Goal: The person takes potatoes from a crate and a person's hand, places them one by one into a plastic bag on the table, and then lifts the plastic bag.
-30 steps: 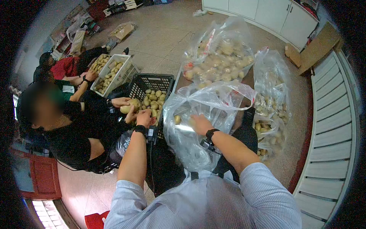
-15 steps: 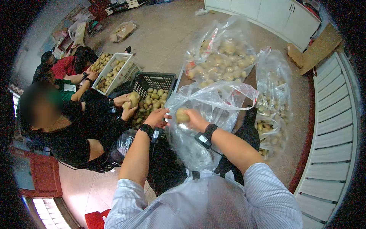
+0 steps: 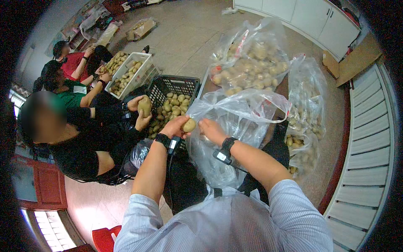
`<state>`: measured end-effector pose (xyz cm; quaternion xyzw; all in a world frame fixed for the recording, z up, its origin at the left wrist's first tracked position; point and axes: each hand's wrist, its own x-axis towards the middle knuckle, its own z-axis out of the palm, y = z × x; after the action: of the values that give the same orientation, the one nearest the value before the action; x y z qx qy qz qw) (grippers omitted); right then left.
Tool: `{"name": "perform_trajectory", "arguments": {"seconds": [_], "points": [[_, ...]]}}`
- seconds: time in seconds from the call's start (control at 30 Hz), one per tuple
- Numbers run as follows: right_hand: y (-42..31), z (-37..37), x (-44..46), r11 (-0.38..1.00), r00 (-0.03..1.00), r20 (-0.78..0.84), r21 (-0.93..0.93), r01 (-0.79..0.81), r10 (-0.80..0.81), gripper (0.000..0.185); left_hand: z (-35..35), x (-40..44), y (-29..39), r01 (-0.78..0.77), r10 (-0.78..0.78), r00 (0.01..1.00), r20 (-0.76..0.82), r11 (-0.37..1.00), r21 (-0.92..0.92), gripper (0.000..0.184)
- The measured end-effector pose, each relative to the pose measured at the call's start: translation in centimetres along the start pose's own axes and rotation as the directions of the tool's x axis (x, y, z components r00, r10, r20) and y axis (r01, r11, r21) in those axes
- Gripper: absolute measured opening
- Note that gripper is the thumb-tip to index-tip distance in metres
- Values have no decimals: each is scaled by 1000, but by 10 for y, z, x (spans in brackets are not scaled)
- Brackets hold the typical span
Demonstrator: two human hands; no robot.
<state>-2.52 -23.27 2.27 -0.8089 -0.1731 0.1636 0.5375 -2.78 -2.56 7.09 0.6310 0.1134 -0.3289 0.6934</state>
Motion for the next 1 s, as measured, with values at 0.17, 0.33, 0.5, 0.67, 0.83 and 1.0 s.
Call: {"name": "perform_trajectory", "arguments": {"seconds": [0.17,0.33,0.5,0.67,0.83,1.0], "points": [[9,0,-9,845,972,71,-482,229,-223,22,-24,5,-12,-53,32,974,-224,995,-89,36],[0,10,-9,686,962,173,-675,273,-212,28,-73,22,-48,-269,400,855,-330,886,377,32],[0,13,-9,600,958,212,-747,286,-193,26,-83,19,-48,-78,562,823,-79,249,965,28],[17,7,-12,590,959,243,-756,283,-150,20,-96,27,-63,107,555,823,-116,50,993,37],[18,-6,-29,727,976,179,-654,209,-120,19,-107,33,-66,249,382,892,-243,35,968,33],[49,-13,-28,940,999,-54,-339,-25,7,30,-114,33,-65,294,192,945,-265,-145,945,26]]}}
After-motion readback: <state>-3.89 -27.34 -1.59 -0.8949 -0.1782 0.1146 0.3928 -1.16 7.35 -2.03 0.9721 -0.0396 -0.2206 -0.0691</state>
